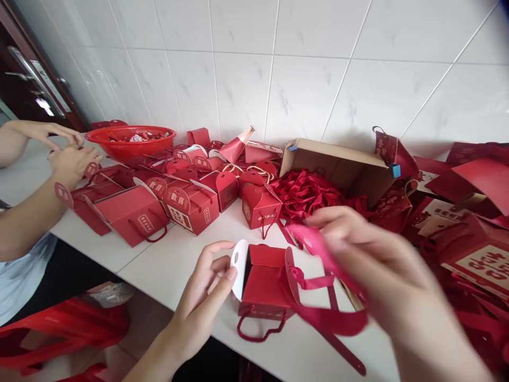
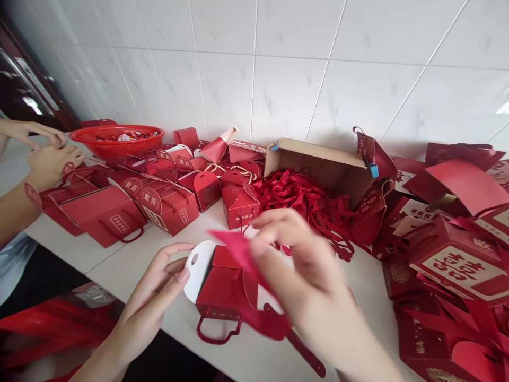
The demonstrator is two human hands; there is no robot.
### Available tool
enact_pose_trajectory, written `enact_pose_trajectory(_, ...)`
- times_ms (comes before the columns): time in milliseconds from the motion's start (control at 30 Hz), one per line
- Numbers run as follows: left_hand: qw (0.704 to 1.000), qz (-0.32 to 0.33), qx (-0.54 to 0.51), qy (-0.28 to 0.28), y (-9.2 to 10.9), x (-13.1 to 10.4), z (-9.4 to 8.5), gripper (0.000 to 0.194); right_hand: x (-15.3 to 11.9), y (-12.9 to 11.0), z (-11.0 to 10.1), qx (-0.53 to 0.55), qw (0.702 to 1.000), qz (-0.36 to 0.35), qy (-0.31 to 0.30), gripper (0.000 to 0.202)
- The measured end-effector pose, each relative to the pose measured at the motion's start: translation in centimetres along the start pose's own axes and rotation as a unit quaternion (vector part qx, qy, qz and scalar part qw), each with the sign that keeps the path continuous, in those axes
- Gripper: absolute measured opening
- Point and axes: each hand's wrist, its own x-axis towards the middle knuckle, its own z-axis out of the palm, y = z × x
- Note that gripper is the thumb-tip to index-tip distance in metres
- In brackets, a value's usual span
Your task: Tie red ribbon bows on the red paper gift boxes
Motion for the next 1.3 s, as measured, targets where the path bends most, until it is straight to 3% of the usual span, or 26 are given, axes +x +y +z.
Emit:
enact_pose_trajectory(100,0.999,-0.007,-0.032,0.001,-0.3,-0.1,0.6,0.033,3.1,-0.3,3.6,-0.067,0.993,0.027,-0.095,0.024)
enact_pose_trajectory(200,1.000,-0.007,-0.025,-0.007,-0.7,-0.1,0.8,0.035,3.9,0.8,4.9,-0.111,0.983,0.055,-0.134,0.025)
enact_pose_trajectory(433,0.999,0.011,0.003,-0.051,-1.1,0.3,0.2,0.037,3.7,1.3,4.2,-0.120,0.979,0.091,-0.135,0.026)
enact_pose_trajectory(667,1.000,0.007,-0.016,-0.021,-0.8,-0.1,1.0,0.037,3.6,1.7,5.2,-0.159,0.974,0.052,-0.150,0.025)
enact_pose_trajectory(800,0.998,-0.005,0.018,-0.060,-0.4,0.4,0.8,0.033,3.4,2.0,5.9,-0.174,0.971,0.027,-0.164,0.021)
enact_pose_trajectory(933,0.993,0.034,0.059,-0.100,-0.1,1.3,0.3,0.038,3.4,2.0,5.7,-0.179,0.970,0.021,-0.162,0.018)
enact_pose_trajectory(1033,0.991,0.060,0.078,-0.088,0.3,1.9,0.1,0.040,3.4,2.0,5.5,-0.185,0.969,0.019,-0.164,0.018)
enact_pose_trajectory(1200,0.986,0.047,0.141,-0.071,0.5,2.3,0.5,0.032,3.2,1.9,5.7,-0.192,0.967,0.008,-0.168,0.018)
enact_pose_trajectory(1300,0.967,0.036,0.251,-0.034,-0.4,2.5,0.0,0.028,3.3,1.8,5.3,-0.222,0.963,-0.003,-0.153,0.016)
